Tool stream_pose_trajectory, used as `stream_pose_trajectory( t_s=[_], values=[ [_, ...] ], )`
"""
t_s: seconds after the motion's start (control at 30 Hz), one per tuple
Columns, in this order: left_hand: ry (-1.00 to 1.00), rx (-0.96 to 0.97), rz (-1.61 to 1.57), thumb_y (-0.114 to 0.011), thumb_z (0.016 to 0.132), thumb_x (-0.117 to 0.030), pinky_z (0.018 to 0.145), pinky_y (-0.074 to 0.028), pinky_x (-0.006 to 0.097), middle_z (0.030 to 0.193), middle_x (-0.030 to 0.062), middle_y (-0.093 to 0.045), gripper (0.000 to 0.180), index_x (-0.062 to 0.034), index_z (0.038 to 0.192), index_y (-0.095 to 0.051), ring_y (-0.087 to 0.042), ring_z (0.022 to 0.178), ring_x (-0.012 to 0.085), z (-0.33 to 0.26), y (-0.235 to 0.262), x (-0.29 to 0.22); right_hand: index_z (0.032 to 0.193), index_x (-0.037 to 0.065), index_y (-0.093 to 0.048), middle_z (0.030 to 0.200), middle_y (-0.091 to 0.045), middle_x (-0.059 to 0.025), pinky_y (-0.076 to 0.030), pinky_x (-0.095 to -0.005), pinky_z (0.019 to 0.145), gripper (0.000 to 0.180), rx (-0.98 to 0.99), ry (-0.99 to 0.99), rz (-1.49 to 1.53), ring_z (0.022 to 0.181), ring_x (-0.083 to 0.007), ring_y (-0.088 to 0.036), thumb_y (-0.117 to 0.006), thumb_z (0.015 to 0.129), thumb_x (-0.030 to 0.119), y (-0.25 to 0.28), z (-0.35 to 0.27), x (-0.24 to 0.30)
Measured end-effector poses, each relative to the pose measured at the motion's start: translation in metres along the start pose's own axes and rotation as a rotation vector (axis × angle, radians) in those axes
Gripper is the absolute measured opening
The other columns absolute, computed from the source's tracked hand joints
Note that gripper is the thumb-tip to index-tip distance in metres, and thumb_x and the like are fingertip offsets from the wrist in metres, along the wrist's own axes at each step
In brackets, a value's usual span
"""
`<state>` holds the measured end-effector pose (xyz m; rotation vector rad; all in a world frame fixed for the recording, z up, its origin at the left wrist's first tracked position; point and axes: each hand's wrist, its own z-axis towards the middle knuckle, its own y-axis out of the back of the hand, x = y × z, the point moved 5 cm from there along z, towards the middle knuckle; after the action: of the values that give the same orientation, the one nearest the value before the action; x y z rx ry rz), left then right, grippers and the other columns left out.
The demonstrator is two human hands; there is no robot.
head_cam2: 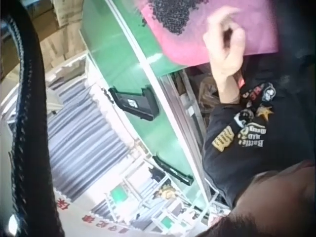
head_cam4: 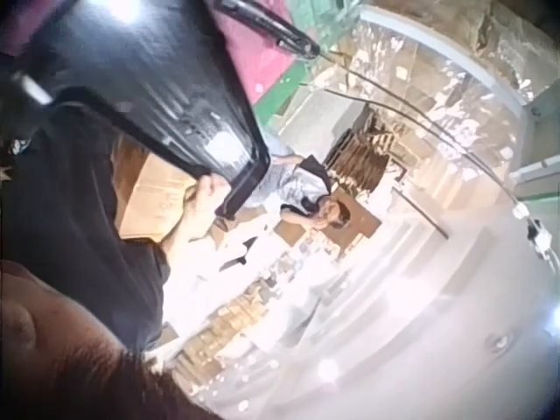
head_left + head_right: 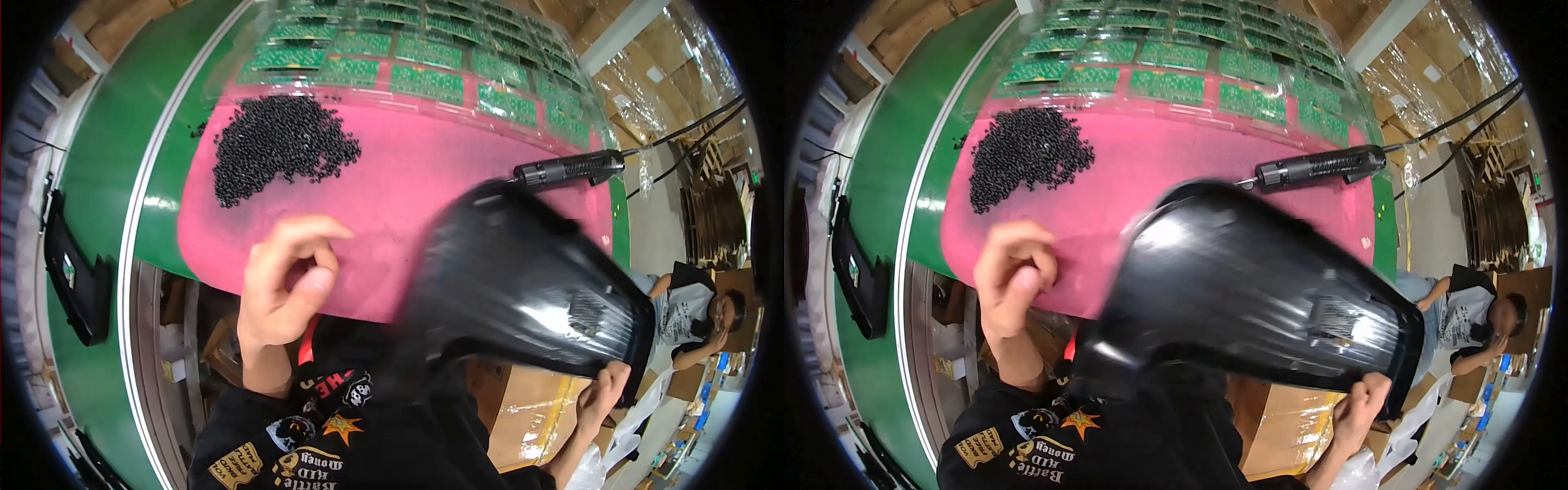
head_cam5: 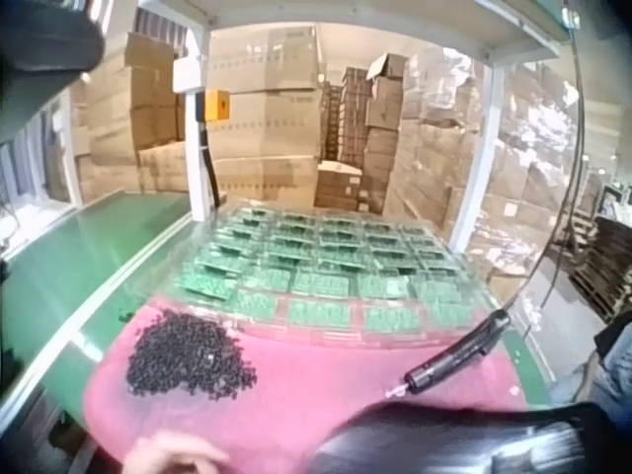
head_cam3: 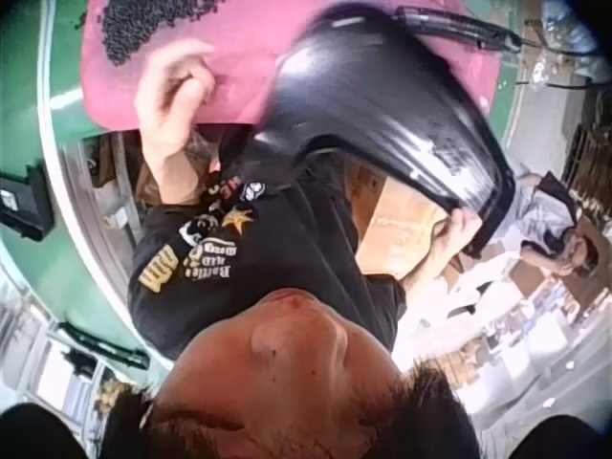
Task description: Assembling circuit boards into plastic housings and securing them with screws.
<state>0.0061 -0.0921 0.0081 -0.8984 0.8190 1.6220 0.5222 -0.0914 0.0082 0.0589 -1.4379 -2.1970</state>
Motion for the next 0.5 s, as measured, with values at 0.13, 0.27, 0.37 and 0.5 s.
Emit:
stream_pose_trajectory(
  t_s=[0.13, 0.27, 0.37, 0.5],
  values=[
    [0.149, 0.055, 0.246, -0.062, 0.08, 0.001, 0.047, -0.031, 0.024, 0.059, 0.0013, -0.051, 0.02, 0.0005, 0.099, -0.071, -0.042, 0.049, 0.0057, 0.0, 0.009, -0.008, 0.095, 0.003, -0.058, 0.089, -0.053, -0.012, -0.045, -0.0414, 0.068, 0.04, 0.297, 0.346, -0.097, 0.081, -0.0319, -0.055, -0.066, 0.055, 0.001, -0.028, 0.074, 0.087],
    [0.118, -0.131, 0.252, -0.059, 0.068, 0.006, 0.049, -0.026, 0.024, 0.062, -0.0001, -0.044, 0.023, 0.0015, 0.088, -0.067, -0.032, 0.052, 0.0064, -0.013, 0.03, 0.0, 0.098, 0.003, -0.059, 0.095, -0.057, -0.0125, -0.045, -0.0414, 0.074, 0.035, 0.461, 0.377, 0.098, 0.086, -0.0332, -0.057, -0.074, 0.067, 0.007, -0.044, 0.141, 0.146],
    [0.142, -0.106, 0.214, -0.055, 0.068, 0.011, 0.049, -0.026, 0.023, 0.067, 0.0004, -0.047, 0.022, 0.0018, 0.086, -0.065, -0.032, 0.052, 0.0046, -0.008, 0.024, -0.005, 0.107, 0.002, -0.06, 0.103, -0.06, -0.0137, -0.045, -0.0417, 0.077, 0.042, 0.369, 0.586, 0.302, 0.091, -0.0345, -0.057, -0.079, 0.072, 0.015, -0.047, 0.186, 0.203],
    [0.001, -0.323, 0.18, -0.061, 0.067, 0.014, 0.047, -0.023, 0.022, 0.056, -0.0039, -0.042, 0.017, -0.0004, 0.074, -0.064, -0.032, 0.049, 0.0022, -0.022, 0.038, 0.002, 0.122, 0.0, -0.053, 0.108, -0.057, -0.0178, -0.044, -0.0431, 0.088, 0.044, 0.218, 0.81, 0.313, 0.103, -0.0371, -0.054, -0.069, 0.083, 0.012, -0.093, 0.254, 0.294]
  ],
)
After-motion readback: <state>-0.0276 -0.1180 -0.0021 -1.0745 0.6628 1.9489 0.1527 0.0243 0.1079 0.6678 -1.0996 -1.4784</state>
